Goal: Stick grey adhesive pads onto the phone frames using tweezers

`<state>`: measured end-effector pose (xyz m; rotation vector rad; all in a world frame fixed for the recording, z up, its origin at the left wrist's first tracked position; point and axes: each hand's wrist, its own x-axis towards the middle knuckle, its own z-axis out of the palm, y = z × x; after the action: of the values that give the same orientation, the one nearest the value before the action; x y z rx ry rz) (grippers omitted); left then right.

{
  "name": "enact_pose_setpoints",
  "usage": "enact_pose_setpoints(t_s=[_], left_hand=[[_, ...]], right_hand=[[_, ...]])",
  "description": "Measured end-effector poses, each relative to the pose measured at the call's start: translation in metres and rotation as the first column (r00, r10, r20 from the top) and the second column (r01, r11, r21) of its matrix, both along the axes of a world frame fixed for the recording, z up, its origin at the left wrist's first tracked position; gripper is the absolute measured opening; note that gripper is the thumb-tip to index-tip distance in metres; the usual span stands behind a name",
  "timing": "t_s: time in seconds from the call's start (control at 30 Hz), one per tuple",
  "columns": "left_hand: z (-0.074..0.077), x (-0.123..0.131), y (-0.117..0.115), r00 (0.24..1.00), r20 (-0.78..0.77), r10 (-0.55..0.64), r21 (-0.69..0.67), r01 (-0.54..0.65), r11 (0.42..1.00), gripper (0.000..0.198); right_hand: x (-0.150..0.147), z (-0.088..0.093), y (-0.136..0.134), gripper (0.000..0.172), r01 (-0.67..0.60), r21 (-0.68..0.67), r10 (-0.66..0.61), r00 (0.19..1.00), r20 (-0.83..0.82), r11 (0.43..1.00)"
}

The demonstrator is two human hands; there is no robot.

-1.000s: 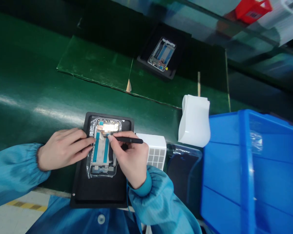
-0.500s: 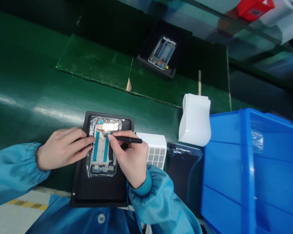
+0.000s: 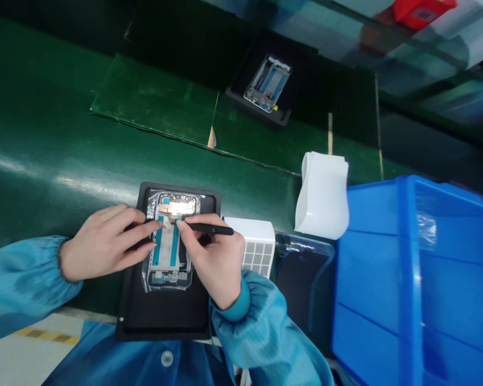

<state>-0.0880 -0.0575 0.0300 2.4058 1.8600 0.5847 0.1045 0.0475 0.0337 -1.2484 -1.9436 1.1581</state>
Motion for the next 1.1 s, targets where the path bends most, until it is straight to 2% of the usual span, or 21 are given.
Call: enact_pose_setpoints(t_s=[0.27, 0.53, 0.7, 0.9, 1.1], left_hand=[[0.005, 0.004, 0.0, 0.985, -0.172, -0.016, -0.137, -0.008, 0.991, 0.044], [0.01, 0.007, -0.002, 0.971, -0.239, -0.025, -0.143, -0.01, 0.99, 0.045], [0.007, 0.008, -0.002, 0.97, -0.242, -0.016, -0.146, -0.02, 0.989, 0.046], [0.01, 0.008, 0.002, 0.967, -0.253, -0.034, -0.209, -0.021, 0.978, 0.049], [0.008, -0.005, 0.003, 0.986, -0.128, -0.108, -0.249, 0.073, 0.966, 0.042]], right_hand=[[0.0, 0.0, 0.0, 0.01, -0.008, 0.022, 0.008, 1.0, 0.025, 1.0], [0.001, -0.001, 0.0, 0.011, -0.018, 0.009, 0.018, 1.0, 0.014, 1.0], [0.003, -0.002, 0.001, 0.012, 0.029, 0.009, -0.029, 0.999, -0.028, 1.0], [0.003, -0.007, 0.002, 0.012, 0.032, -0.034, -0.036, 0.993, -0.109, 0.999], [0.002, -0.009, 0.003, 0.013, 0.036, -0.059, -0.045, 0.988, -0.148, 0.998]])
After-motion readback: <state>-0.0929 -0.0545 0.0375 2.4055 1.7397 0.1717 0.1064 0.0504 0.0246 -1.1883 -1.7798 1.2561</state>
